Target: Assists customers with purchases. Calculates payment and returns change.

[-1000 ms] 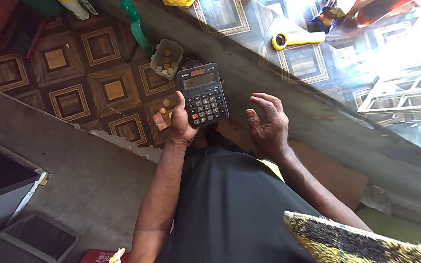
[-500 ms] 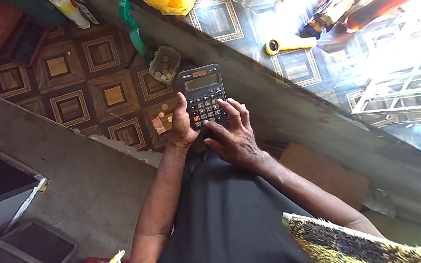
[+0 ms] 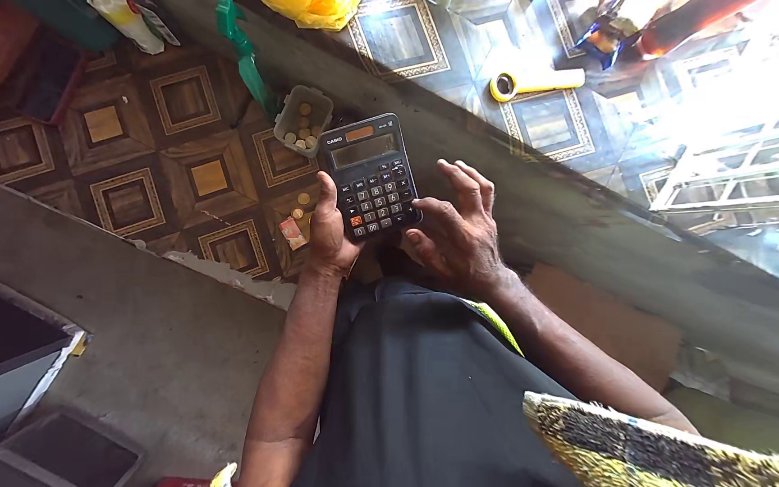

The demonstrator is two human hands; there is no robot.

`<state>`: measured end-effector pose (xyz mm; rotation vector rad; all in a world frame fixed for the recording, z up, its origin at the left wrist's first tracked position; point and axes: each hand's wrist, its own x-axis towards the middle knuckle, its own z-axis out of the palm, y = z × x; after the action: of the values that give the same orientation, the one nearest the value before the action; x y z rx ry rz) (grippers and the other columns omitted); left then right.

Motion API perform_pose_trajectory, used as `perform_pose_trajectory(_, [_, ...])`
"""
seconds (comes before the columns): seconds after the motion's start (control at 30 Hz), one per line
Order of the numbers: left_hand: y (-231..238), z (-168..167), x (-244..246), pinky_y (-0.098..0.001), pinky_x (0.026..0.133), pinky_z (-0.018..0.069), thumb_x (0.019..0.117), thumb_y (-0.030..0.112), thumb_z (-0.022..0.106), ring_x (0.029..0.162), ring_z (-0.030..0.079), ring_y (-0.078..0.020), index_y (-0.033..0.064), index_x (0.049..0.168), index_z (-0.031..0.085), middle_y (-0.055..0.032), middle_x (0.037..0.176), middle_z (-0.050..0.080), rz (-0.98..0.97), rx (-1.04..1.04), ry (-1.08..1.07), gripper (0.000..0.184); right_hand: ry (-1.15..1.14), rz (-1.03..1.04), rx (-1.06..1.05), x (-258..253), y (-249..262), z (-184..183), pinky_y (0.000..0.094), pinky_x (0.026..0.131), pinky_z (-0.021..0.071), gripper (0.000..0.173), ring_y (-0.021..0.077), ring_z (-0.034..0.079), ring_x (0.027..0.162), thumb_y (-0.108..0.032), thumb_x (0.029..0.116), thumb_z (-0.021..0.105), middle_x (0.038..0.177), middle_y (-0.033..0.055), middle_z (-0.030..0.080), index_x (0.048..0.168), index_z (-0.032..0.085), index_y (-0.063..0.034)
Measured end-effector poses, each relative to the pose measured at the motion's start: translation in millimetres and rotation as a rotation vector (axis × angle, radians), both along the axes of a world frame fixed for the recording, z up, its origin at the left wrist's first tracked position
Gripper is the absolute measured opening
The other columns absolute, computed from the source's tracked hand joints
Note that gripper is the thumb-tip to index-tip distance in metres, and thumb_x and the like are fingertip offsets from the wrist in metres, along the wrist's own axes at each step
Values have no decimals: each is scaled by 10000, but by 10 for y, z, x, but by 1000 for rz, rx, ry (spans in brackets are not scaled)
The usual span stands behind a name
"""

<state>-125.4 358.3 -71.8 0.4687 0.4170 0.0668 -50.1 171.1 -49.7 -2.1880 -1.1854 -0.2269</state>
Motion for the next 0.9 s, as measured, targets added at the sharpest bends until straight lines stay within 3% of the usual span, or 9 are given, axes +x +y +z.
perform_pose_trajectory(0.23, [-6,23,29,-441,933,588,1038,688,173,1145,679,-186,228,1360,584,-43,1256,689,0,23,-14,696,-3,-18,-103,-16,-71,-122,648,1166,292,358,452,409,1436,-445,970,609,1463,234,538,1095,743,-137])
perform_pose_trajectory(0.5, [-46,17,26,-434,918,590,1031,702,184,1134,677,-176,242,1361,578,-28,1251,686,-1,41,12,689,-17,59,-48,-100,104,-40,673,1162,288,328,454,406,1438,-432,953,628,1459,232,539,1102,742,-162])
perform_pose_trajectory(0.9, [-41,12,10,-367,898,590,1017,724,208,1091,680,-121,256,1342,589,-3,1213,694,5,47,10,685,-31,210,-177,-269,266,-97,737,1166,188,272,458,303,1503,-390,994,583,1553,206,459,1153,749,-244])
